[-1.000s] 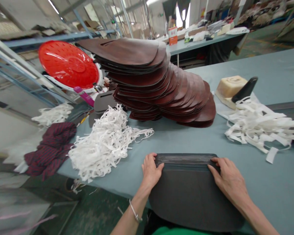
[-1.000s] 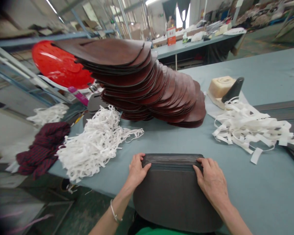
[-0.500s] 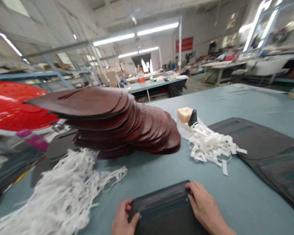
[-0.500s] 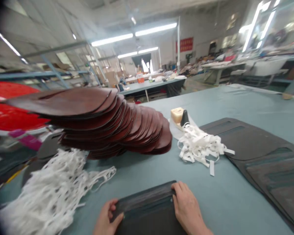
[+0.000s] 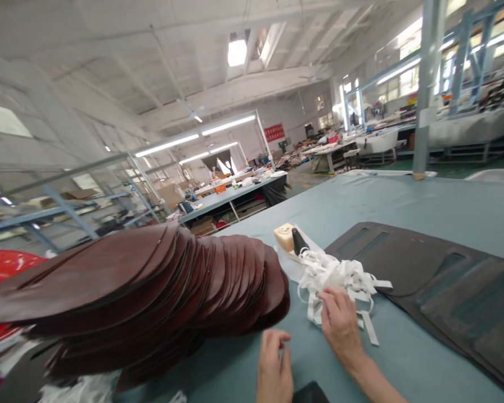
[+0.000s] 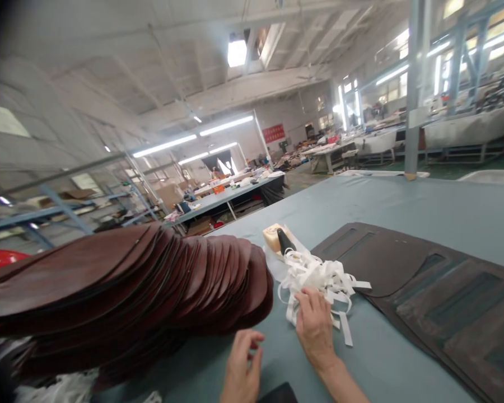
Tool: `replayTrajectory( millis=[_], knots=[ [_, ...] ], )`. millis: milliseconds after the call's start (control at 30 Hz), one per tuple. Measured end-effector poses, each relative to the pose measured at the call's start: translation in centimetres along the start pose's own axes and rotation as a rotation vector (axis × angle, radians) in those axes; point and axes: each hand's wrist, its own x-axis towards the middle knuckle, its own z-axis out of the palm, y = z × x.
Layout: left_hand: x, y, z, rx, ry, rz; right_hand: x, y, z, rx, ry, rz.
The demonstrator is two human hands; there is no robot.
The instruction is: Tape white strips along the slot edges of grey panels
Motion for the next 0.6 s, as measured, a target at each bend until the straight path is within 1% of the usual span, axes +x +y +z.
replayTrajectory(
  millis=[67, 100, 133, 167, 233, 300, 333, 400, 467, 600],
  knots=[
    [3.0, 2.1, 2.5, 0.052, -0.062, 0.196, -0.6, 0.1, 0.9, -0.016, -0.048, -0.106],
    [4.4, 2.9, 3.5, 0.095, -0.098, 0.269, -0.9, 0.2, 1.2, -0.017, -0.075, -0.152],
    [5.6, 3.3, 4.5, 0.149, -0.125, 0.308, -1.0, 0.3, 1.4, -0.018, -0.100, -0.180],
    [6.6, 3.4, 5.2, 0.217, -0.151, 0.310, -1.0, 0.5, 1.4, -0.021, -0.122, -0.186],
    [7.8, 3.0, 6.3, 0.364, -0.195, 0.248, -0.8, 0.9, 1.2, -0.035, -0.166, -0.156],
    [8.1, 2.3, 6.4, 0.486, -0.235, 0.179, -0.4, 1.4, 0.9, -0.048, -0.220, -0.138],
    [7.8, 2.0, 6.0, 0.519, -0.252, 0.168, -0.3, 1.6, 0.9, -0.061, -0.240, -0.131],
    [6.7, 1.6, 4.6, 0.525, -0.266, 0.158, -0.2, 1.9, 0.9, -0.091, -0.260, -0.109],
    [5.0, 1.6, 2.3, 0.468, -0.272, 0.107, -0.4, 2.2, 1.2, -0.114, -0.254, -0.072],
    [0.6, 1.3, -2.6, 0.290, -0.310, -0.096, -0.8, 2.6, 2.0, -0.120, -0.243, -0.066]
  ],
)
